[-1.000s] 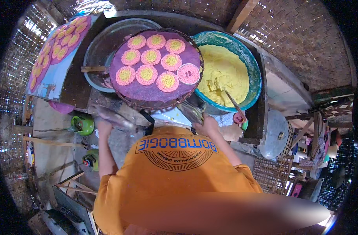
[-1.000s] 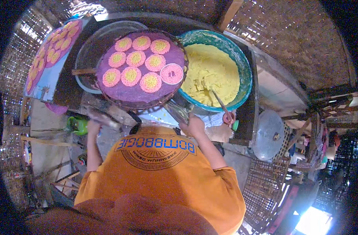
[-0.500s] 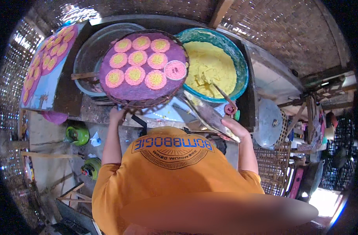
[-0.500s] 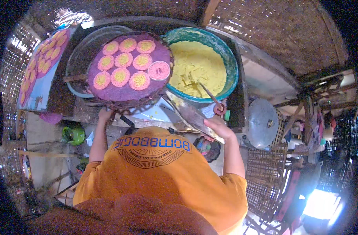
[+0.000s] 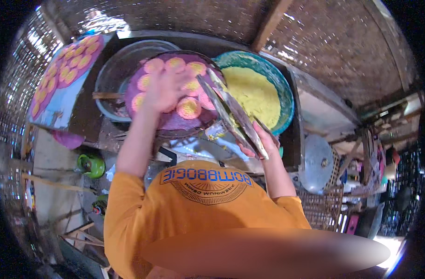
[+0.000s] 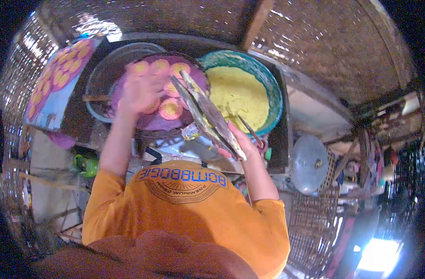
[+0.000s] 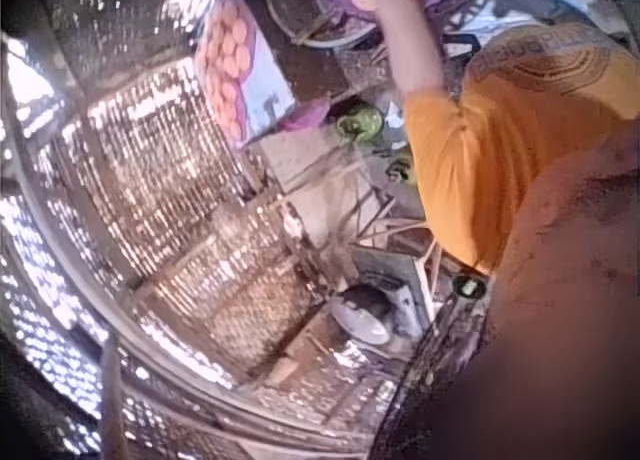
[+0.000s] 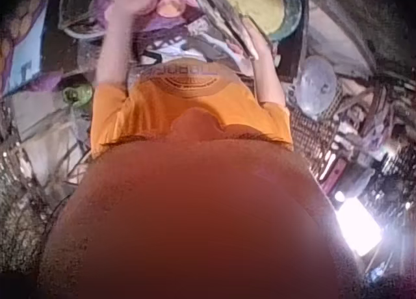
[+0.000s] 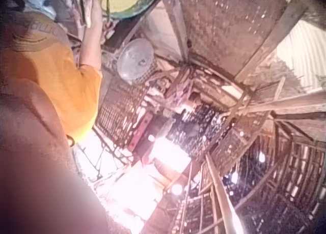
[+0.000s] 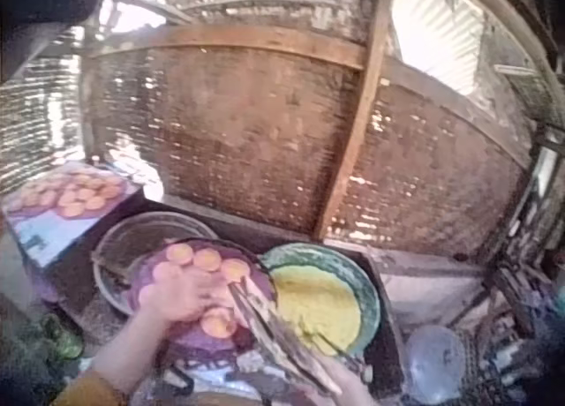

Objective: The person puts yellow batter into a circular mold using a spoon and transfers the formed rounds onto a large tray. They repeat the process with pink batter, arranging the colorful snack rounds on the tray.

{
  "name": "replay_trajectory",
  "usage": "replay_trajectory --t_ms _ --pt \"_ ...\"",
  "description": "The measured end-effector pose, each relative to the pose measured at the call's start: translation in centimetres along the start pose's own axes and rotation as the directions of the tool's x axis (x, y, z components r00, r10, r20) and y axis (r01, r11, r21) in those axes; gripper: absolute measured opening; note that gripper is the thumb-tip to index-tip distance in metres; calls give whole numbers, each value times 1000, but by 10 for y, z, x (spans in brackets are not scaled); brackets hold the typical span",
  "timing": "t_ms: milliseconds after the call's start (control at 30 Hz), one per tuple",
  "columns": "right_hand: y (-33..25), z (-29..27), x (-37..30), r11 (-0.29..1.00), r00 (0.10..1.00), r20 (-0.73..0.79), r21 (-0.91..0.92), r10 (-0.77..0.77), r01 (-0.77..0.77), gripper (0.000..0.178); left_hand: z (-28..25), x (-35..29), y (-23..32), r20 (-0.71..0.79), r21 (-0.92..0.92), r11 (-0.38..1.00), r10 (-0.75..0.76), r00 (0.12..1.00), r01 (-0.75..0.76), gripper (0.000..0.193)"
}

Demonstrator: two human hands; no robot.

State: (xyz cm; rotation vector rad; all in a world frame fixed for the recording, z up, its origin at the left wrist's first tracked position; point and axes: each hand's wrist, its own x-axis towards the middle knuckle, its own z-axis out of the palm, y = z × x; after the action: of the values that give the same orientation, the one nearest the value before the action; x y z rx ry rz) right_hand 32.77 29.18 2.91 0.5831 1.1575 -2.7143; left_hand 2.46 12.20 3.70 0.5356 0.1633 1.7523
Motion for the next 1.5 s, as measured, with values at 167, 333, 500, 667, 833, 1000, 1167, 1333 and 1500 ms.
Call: replay_trajectory --t_ms 167,333,500,667,833,1000,1167,1333,1500 --pt "-51 8 36 970 998 65 -241 -6 21 60 24 96 -9 -86 -44 970 235 968 -239 88" --pt "-112 9 58 804 983 -180 -588 -22 -89 56 -8 131 3 -274 9 921 376 885 -388 85" --pt "-120 -7 87 570 965 -255 -803 -67 -173 58 -53 137 -4 -411 15 891 420 809 -454 78" --pt "-114 -11 102 586 950 -287 -793 -121 -165 55 -70 131 -4 -484 18 883 418 769 -469 72" --pt "-115 -6 102 573 956 -273 -803 -110 -164 54 -66 126 0 -527 31 883 412 743 -468 65" --pt "-109 -7 93 570 943 -292 -807 -159 -154 57 -50 128 -6 -595 58 894 387 704 -443 59" --pt "-109 -13 85 557 931 -314 -814 -186 -163 59 -48 138 -9 -555 58 896 396 731 -441 59" --pt "-107 -11 79 648 932 -288 -757 -218 -83 57 -25 135 -1 -405 93 965 263 875 -247 72" --pt "-100 -14 76 689 943 -194 -723 -270 49 52 -40 103 -51 -593 647 655 110 797 391 56"
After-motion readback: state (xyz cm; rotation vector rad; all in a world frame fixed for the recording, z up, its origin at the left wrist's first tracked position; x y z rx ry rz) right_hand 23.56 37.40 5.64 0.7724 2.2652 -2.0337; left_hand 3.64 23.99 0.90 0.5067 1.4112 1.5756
